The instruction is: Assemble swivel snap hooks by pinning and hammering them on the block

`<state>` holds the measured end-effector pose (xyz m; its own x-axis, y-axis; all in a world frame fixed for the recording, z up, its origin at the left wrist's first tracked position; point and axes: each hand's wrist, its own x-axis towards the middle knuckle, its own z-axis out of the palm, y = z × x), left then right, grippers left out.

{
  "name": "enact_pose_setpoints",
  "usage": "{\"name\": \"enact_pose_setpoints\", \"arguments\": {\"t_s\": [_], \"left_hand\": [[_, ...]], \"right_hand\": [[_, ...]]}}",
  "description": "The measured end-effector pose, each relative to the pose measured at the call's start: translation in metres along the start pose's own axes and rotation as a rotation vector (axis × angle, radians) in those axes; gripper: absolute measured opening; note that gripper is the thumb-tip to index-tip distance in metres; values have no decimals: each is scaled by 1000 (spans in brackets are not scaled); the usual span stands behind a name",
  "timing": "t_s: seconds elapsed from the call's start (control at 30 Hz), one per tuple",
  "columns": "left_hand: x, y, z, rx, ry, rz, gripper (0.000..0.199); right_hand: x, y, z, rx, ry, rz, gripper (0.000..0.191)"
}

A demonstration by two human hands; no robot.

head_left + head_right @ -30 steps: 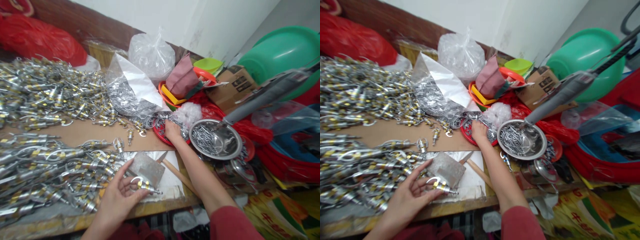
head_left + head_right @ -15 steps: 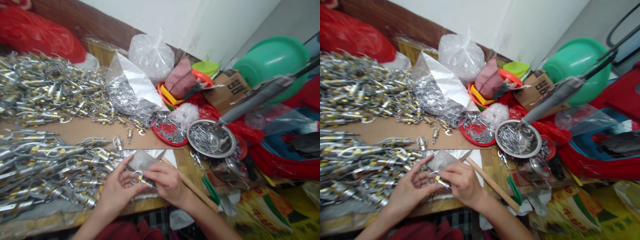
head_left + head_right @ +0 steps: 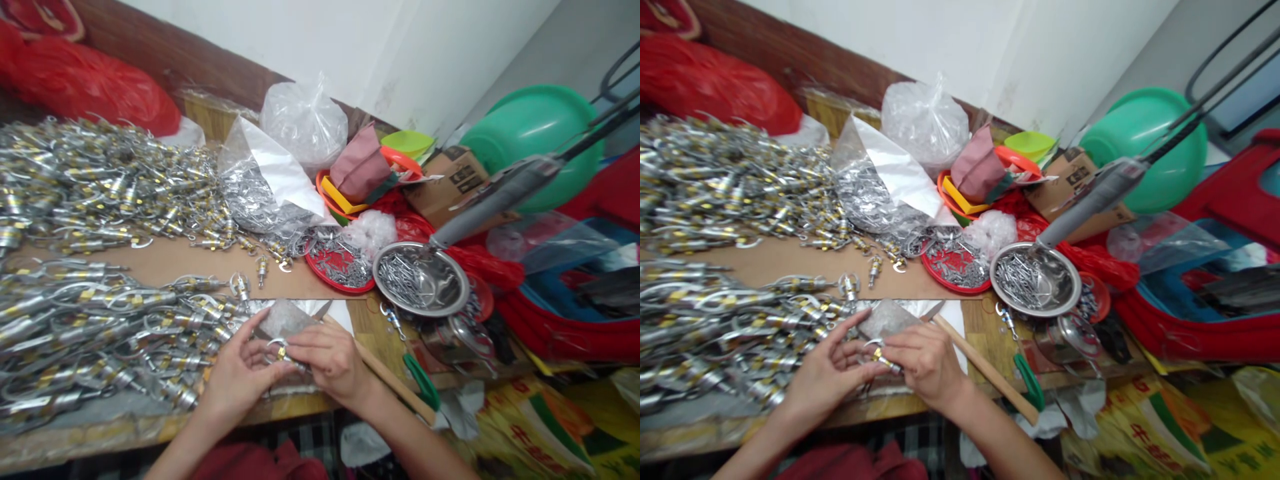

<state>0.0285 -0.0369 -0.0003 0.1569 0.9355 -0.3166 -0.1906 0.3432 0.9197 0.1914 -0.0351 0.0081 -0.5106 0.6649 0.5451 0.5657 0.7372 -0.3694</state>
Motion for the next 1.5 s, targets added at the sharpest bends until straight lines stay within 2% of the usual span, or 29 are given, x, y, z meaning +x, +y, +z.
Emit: {"name": "enact_pose_setpoints", "arguments": {"t_s": [0.2, 0.4, 0.5, 0.57, 0.6, 0.67, 0.73, 0.8, 0.9, 1.03, 1.07, 1.13, 1.2, 1.23, 1.37, 1.5], "left_hand": [[-1, 5, 2, 3, 24, -30, 92], [0, 6, 3, 8, 37, -49, 95], [1, 3, 2, 24, 27, -54, 95], [1, 1, 0, 43, 24, -55, 95], [1, 0, 0, 53, 24, -50, 95], [1, 0, 0, 74, 21, -42, 94], [1, 0, 0, 90, 19, -40, 94], [1, 1, 1, 95, 19, -41, 95], [2, 0, 0, 76, 22, -46, 96], [2, -1, -1, 66, 27, -42, 97], [1, -1, 0, 65, 32, -43, 98], [1, 0, 1, 60, 44, -50, 100], [0, 1, 2, 66, 57, -50, 101], [0, 2, 2, 76, 64, -44, 100], [-1, 2, 4, 93, 82, -25, 101], [-2, 1, 4, 96, 84, -25, 98]], "right_hand": [[-9, 4, -5, -62, -69, 22, 20], [-16, 3, 0, 31, 7, 65, 24], [-26, 5, -9, 46, 68, 218, 33], [-39, 10, -18, -75, 121, 396, 35], [-47, 14, -22, -170, 111, 487, 36], [-63, 23, -28, -338, -19, 613, 39], [-76, 28, -31, -410, -183, 673, 32], [-79, 27, -34, -395, -221, 700, 22], [-69, 10, -45, -295, -76, 680, 20], [-48, -23, -59, -182, 98, 401, 45], [-45, -29, -60, -190, 86, 334, 50], [-43, -35, -58, -225, -32, 276, 52], [-46, -36, -54, -264, -174, 303, 49], [-48, -36, -51, -282, -194, 321, 49], [-61, -35, -44, -305, -64, 333, 50], [-71, -28, -40, -212, -75, 430, 45]]}}
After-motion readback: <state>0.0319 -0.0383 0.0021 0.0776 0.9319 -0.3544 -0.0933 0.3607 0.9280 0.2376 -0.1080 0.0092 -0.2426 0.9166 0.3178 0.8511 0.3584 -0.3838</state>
